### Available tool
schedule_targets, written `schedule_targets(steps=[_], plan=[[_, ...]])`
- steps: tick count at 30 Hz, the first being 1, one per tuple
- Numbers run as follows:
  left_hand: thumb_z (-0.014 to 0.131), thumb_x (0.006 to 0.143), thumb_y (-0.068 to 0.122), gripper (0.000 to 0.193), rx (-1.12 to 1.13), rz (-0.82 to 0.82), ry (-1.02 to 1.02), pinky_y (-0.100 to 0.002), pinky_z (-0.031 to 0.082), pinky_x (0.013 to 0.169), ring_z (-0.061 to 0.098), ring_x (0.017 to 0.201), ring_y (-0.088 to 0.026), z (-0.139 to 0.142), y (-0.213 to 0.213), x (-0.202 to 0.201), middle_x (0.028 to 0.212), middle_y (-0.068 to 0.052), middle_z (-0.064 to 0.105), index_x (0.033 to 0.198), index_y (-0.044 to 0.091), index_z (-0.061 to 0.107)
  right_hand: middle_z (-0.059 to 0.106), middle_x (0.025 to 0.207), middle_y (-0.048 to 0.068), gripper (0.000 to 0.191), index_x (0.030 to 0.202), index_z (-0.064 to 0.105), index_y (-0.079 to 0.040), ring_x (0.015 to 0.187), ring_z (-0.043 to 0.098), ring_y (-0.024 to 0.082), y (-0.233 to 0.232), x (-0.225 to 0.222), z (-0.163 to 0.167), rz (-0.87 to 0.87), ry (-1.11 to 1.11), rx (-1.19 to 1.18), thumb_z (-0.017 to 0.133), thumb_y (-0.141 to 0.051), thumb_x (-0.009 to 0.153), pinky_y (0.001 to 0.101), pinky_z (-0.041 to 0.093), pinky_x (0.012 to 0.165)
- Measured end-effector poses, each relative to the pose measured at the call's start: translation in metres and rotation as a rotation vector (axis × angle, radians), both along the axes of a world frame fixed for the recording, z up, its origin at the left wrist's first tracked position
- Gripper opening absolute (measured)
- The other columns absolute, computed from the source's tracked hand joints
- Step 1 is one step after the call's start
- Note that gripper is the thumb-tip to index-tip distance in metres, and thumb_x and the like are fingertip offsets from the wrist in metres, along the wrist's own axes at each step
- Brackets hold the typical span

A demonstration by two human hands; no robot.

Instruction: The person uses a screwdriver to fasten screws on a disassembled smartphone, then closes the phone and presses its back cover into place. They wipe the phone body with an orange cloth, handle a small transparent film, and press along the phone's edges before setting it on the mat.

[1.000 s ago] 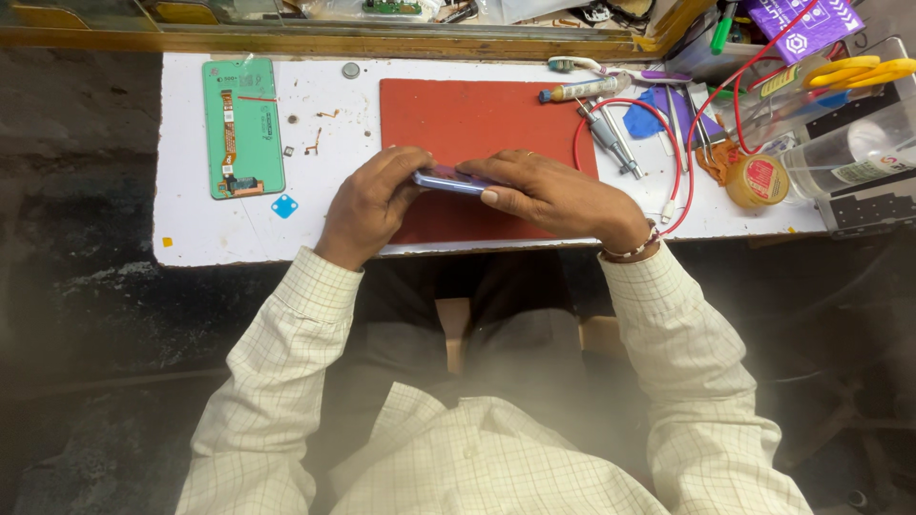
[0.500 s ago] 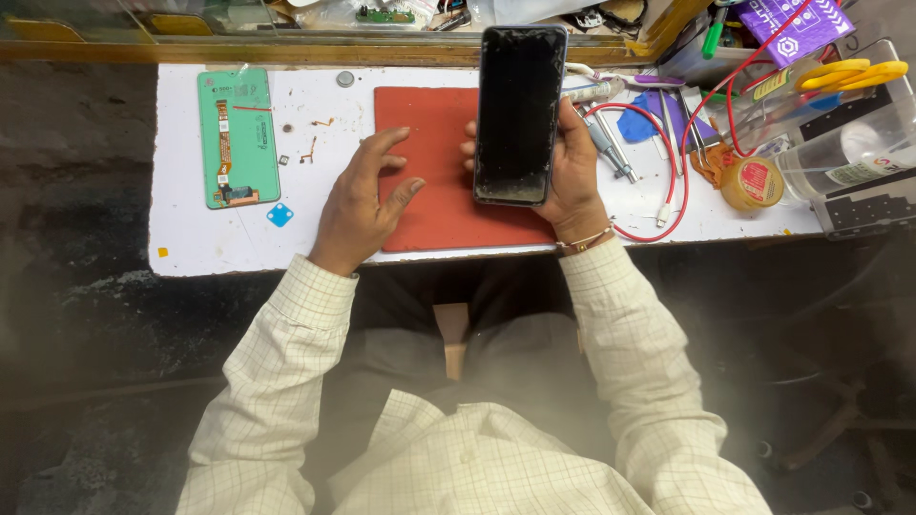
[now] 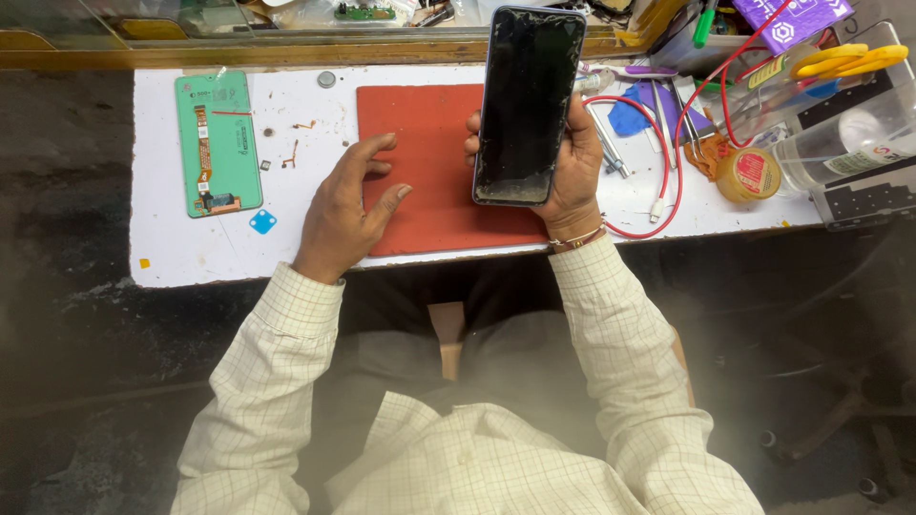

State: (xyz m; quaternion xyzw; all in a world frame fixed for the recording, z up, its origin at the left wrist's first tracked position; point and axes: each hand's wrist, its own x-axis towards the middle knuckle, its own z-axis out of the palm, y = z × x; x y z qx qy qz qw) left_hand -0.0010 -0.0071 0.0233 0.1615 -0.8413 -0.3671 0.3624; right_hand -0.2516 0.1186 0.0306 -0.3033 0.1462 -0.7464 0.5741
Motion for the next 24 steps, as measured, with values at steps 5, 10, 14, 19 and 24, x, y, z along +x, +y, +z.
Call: schedule_targets(steps=[5, 10, 14, 19, 24], plan=[[0.077, 0.097, 0.018, 0.053, -0.005, 0.000, -0.016, -0.038, 0.060, 0.093, 0.072, 0.107, -0.026, 0.002, 0.001, 0.000, 0.132, -0.013, 0.067, 0.143, 0.007, 0.052, 0.062, 0.130, 0.033, 0.071, 0.154, 0.048, 0.001, 0.115, 0.065, 0.045, -0.001, 0.000, 0.001, 0.006, 0.024, 0.014, 0.037, -0.054, 0.110, 0.0526, 0.055, 0.104], [0.077, 0.097, 0.018, 0.050, -0.038, 0.011, -0.031, -0.038, 0.060, 0.093, 0.072, 0.108, -0.027, 0.000, 0.000, -0.001, 0.126, -0.013, 0.069, 0.140, 0.007, 0.055, 0.062, 0.133, 0.034, 0.075, 0.153, 0.047, 0.002, 0.118, 0.067, 0.045, -0.001, -0.001, -0.001, 0.038, 0.050, 0.034, 0.035, -0.057, 0.108, 0.0507, 0.057, 0.100], [0.077, 0.097, 0.018, 0.047, -0.044, 0.015, -0.044, -0.038, 0.060, 0.092, 0.072, 0.108, -0.026, -0.003, -0.001, -0.001, 0.125, -0.013, 0.070, 0.138, 0.007, 0.056, 0.062, 0.134, 0.031, 0.078, 0.152, 0.048, 0.003, 0.114, 0.069, 0.041, -0.003, 0.003, 0.000, -0.002, 0.125, 0.024, 0.035, -0.061, 0.109, 0.0486, 0.058, 0.100], [0.076, 0.101, 0.019, 0.047, 0.008, -0.015, 0.014, -0.037, 0.060, 0.097, 0.073, 0.110, -0.025, -0.003, -0.004, 0.001, 0.130, -0.012, 0.070, 0.141, 0.006, 0.056, 0.063, 0.137, 0.023, 0.070, 0.151, 0.049, 0.001, 0.124, 0.065, 0.033, 0.002, 0.013, 0.018, -0.185, 0.564, 0.093, 0.052, -0.054, 0.108, 0.0442, 0.057, 0.104], [0.087, 0.085, 0.035, 0.088, 0.116, -0.127, 0.167, -0.038, 0.053, 0.106, 0.063, 0.124, -0.028, 0.002, -0.007, 0.006, 0.141, -0.017, 0.060, 0.152, 0.002, 0.039, 0.057, 0.133, 0.019, 0.063, 0.155, 0.052, -0.015, 0.123, 0.057, 0.034, 0.015, 0.024, 0.047, -0.426, 1.696, 0.035, 0.070, -0.041, 0.100, 0.0457, 0.047, 0.109]])
